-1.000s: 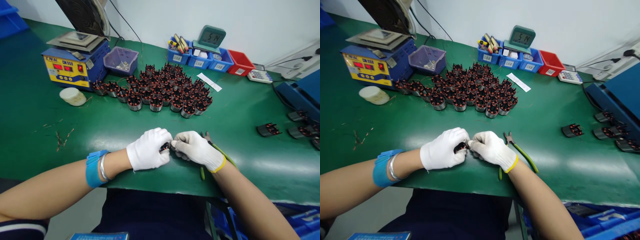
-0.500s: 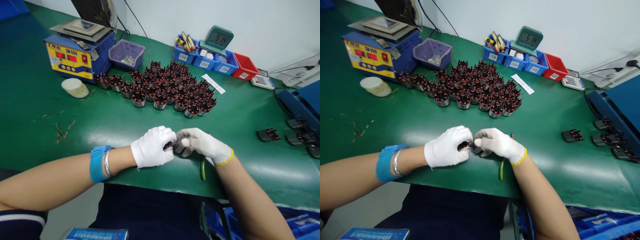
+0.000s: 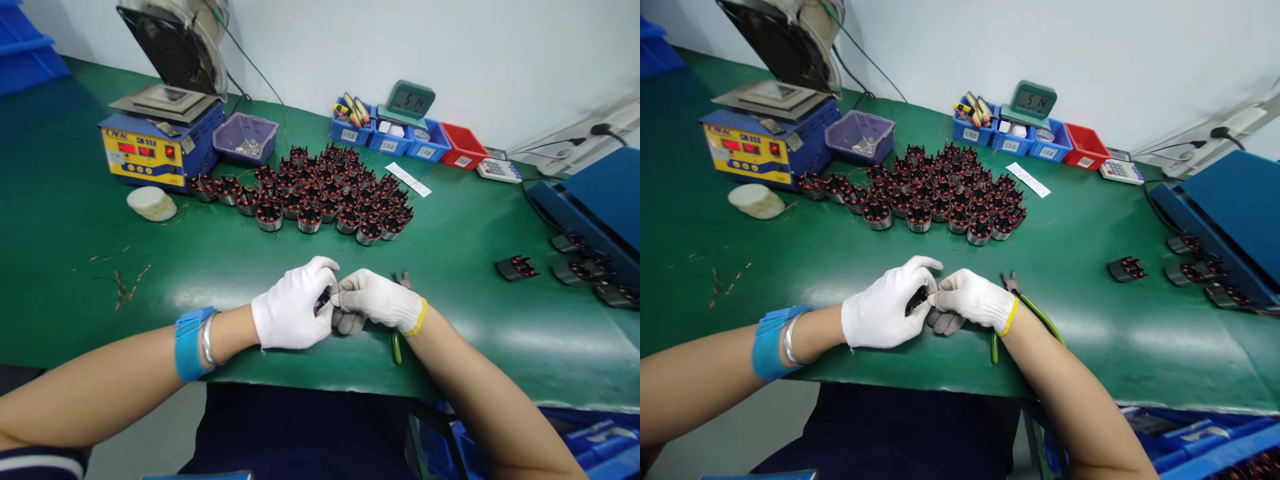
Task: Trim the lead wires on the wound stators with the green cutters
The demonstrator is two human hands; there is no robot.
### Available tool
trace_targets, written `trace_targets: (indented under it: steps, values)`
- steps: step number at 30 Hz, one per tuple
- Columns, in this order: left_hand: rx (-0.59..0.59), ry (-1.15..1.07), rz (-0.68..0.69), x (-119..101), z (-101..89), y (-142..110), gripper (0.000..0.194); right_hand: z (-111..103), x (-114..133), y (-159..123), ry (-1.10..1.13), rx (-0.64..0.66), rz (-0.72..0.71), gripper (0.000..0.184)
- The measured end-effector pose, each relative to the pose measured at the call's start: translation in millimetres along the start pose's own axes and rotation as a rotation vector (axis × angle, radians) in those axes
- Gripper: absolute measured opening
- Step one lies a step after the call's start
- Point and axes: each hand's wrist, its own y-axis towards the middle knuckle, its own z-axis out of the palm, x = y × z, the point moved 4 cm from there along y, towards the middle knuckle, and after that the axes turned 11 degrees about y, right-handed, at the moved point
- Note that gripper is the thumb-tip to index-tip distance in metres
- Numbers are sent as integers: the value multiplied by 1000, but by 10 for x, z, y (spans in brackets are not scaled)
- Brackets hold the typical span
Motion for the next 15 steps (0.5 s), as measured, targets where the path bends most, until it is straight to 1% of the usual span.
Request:
trace_targets:
  steps: [4,7,9,11,13,15]
  values:
    - [22,-66,-19,-15,-58,-80,46,26,13,-4,47,-27,4,18]
    - [-37,-85,-43,23,-53,-124,71,47,38,-9,49,-67,-32,20]
    - [-36,-141,-37,78,-21,-120,84,59,43,-20,48,-89,-75,21]
    - [51,-289,-66,162,17,-82,85,66,39,-42,50,-107,-128,20]
    - [119,-528,-179,264,9,-20,77,59,39,-74,59,-130,-187,17]
    - [90,-795,-352,355,-61,43,69,43,53,-110,78,-148,-252,15]
